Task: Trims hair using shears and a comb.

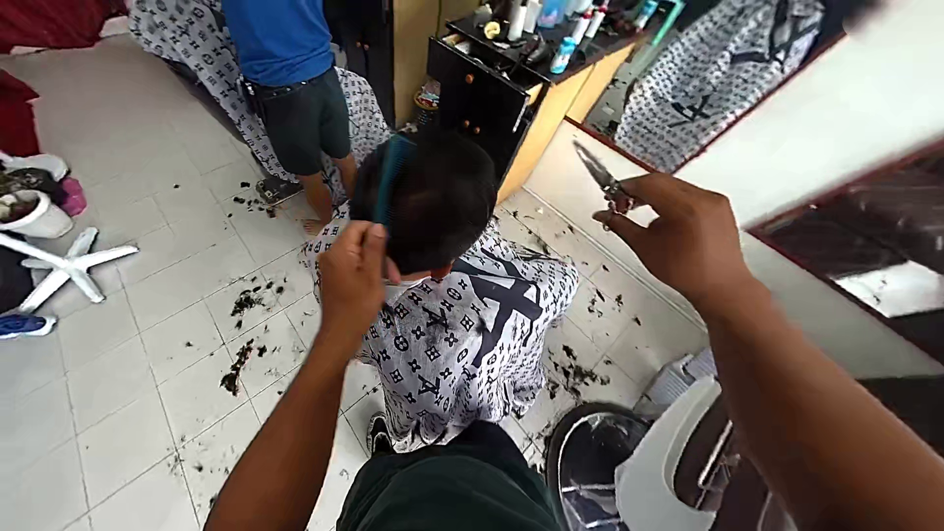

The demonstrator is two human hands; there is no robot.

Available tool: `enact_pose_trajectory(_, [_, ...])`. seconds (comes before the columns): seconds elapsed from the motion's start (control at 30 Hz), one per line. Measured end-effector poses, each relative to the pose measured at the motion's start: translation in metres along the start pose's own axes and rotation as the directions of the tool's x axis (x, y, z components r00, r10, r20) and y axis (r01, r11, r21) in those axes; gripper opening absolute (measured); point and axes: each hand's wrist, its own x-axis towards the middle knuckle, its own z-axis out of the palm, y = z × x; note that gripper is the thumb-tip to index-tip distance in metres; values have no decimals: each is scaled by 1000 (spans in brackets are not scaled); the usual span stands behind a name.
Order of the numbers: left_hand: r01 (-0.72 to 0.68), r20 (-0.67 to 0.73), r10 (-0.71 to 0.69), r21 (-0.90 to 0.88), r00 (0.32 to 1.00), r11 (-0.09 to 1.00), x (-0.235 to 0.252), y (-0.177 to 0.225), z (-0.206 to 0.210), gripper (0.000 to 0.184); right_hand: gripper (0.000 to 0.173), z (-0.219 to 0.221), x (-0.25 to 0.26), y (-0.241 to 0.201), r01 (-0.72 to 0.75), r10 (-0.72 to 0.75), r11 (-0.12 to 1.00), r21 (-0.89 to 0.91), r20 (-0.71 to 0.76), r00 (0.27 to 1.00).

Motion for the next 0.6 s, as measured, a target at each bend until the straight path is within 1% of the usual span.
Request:
enact_pose_trajectory(0.03, [-6, 39, 2, 101, 999, 995, -4, 13, 19, 34, 23, 2, 4, 13, 1, 0, 1000, 29, -8, 1000])
enact_pose_trajectory(0.07, [-44, 78, 27, 234, 997, 971, -8, 23, 40, 34, 24, 4, 8, 25, 2, -1, 998, 57, -16, 1000])
enact_pose_trajectory(0.1, [-117, 106, 84, 363, 991, 924, -11, 31, 62, 33, 24, 5, 13, 35, 10, -8, 996, 84, -26, 1000])
enact_pose_trajectory(0.13, [-201, 107, 170, 463, 980, 863, -14, 35, 82, 31, 25, 6, 19, 46, 27, -24, 993, 113, -34, 999])
enact_pose_trajectory(0.17, [-270, 72, 275, 531, 959, 803, -16, 38, 97, 31, 25, 7, 25, 59, 54, -48, 989, 140, -43, 998])
enact_pose_trajectory(0.2, [-286, 9, 342, 571, 939, 770, -17, 40, 101, 31, 25, 8, 30, 73, 73, -67, 983, 168, -46, 997])
enact_pose_trajectory(0.23, [-242, -80, 347, 574, 934, 782, -18, 41, 94, 32, 26, 8, 35, 87, 80, -74, 977, 196, -40, 996])
enact_pose_trajectory(0.27, [-148, -193, 295, 543, 936, 827, -19, 41, 79, 34, 27, 10, 39, 102, 81, -76, 972, 222, -31, 997])
enact_pose_trajectory(0.3, [-30, -306, 195, 470, 932, 882, -20, 40, 60, 37, 28, 13, 45, 115, 84, -81, 966, 245, -23, 996])
enact_pose_trajectory(0.33, [75, -412, 84, 354, 907, 932, -18, 37, 40, 36, 29, 15, 54, 127, 103, -102, 961, 257, -16, 995])
enact_pose_trajectory(0.37, [156, -500, -31, 212, 866, 965, -14, 33, 26, 35, 28, 16, 64, 132, 130, -133, 959, 251, -5, 991])
enact_pose_trajectory(0.4, [213, -555, -134, 80, 821, 974, -9, 29, 16, 33, 27, 10, 75, 122, 130, -140, 964, 234, 27, 990])
enact_pose_trajectory(0.43, [248, -565, -213, -16, 797, 969, -7, 27, 14, 32, 26, -6, 84, 91, 72, -95, 975, 212, 101, 990])
enact_pose_trajectory(0.47, [264, -538, -257, -66, 802, 962, -7, 30, 17, 33, 29, -32, 89, 41, -36, -8, 980, 197, 216, 976])
enact_pose_trajectory(0.5, [266, -495, -266, -72, 827, 961, -7, 39, 25, 33, 33, -59, 93, -11, -136, 70, 973, 185, 324, 943])
enact_pose_trajectory(0.53, [268, -443, -258, -42, 858, 962, -8, 54, 36, 34, 35, -78, 96, -46, -153, 76, 973, 173, 384, 920])
enact_pose_trajectory(0.6, [248, -307, -209, 95, 928, 964, -7, 73, 63, 34, 37, -95, 103, -81, -100, 17, 978, 182, 409, 912])
